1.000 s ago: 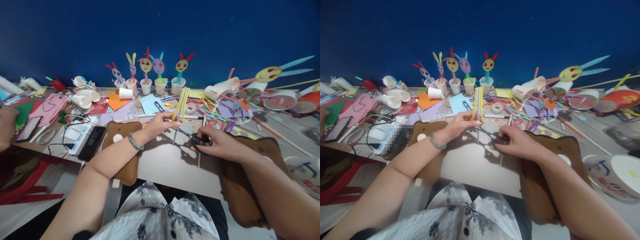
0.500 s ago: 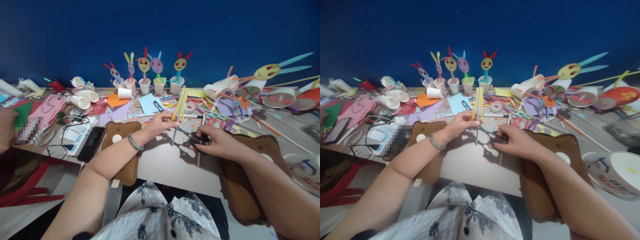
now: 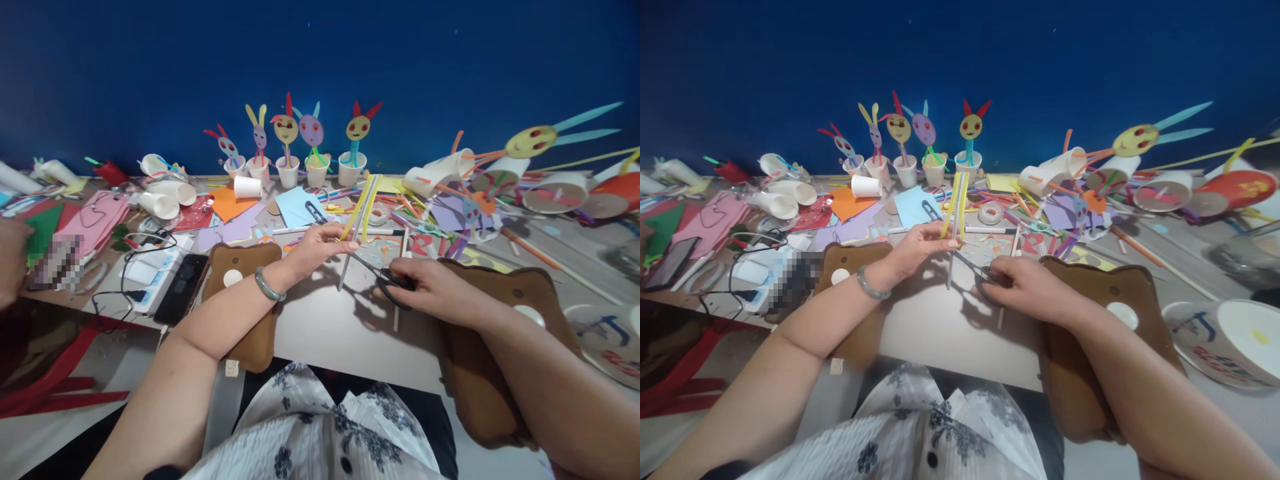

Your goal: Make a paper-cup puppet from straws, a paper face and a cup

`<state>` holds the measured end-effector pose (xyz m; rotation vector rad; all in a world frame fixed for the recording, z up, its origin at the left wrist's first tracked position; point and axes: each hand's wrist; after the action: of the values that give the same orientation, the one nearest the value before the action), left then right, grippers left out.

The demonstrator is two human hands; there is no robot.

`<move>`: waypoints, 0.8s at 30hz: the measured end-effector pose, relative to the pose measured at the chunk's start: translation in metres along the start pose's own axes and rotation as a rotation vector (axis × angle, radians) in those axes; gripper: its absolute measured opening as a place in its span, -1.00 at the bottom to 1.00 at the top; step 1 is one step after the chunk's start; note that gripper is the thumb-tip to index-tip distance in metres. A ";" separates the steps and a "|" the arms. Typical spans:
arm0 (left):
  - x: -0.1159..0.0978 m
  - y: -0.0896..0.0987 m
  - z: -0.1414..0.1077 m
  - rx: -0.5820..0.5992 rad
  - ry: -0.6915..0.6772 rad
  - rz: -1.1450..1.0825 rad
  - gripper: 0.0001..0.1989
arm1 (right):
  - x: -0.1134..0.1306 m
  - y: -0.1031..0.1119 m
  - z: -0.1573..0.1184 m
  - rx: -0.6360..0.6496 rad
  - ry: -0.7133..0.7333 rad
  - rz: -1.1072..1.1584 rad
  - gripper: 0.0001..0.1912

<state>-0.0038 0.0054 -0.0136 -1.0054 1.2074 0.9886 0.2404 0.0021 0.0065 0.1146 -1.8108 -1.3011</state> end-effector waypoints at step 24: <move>-0.001 0.004 0.008 -0.324 -0.006 -0.215 -0.67 | -0.022 -0.008 0.011 -0.125 -0.138 -0.456 -0.65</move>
<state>-0.0060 0.0142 -0.0128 -1.3556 0.9262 1.0334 0.2432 0.0181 -0.0133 0.3962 -1.8789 -1.7742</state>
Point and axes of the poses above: each hand's wrist, its own z-axis towards the middle knuckle, its own y-axis out of the back of the hand, x = y × z, and after that the axes turned 1 degree about y, right-handed
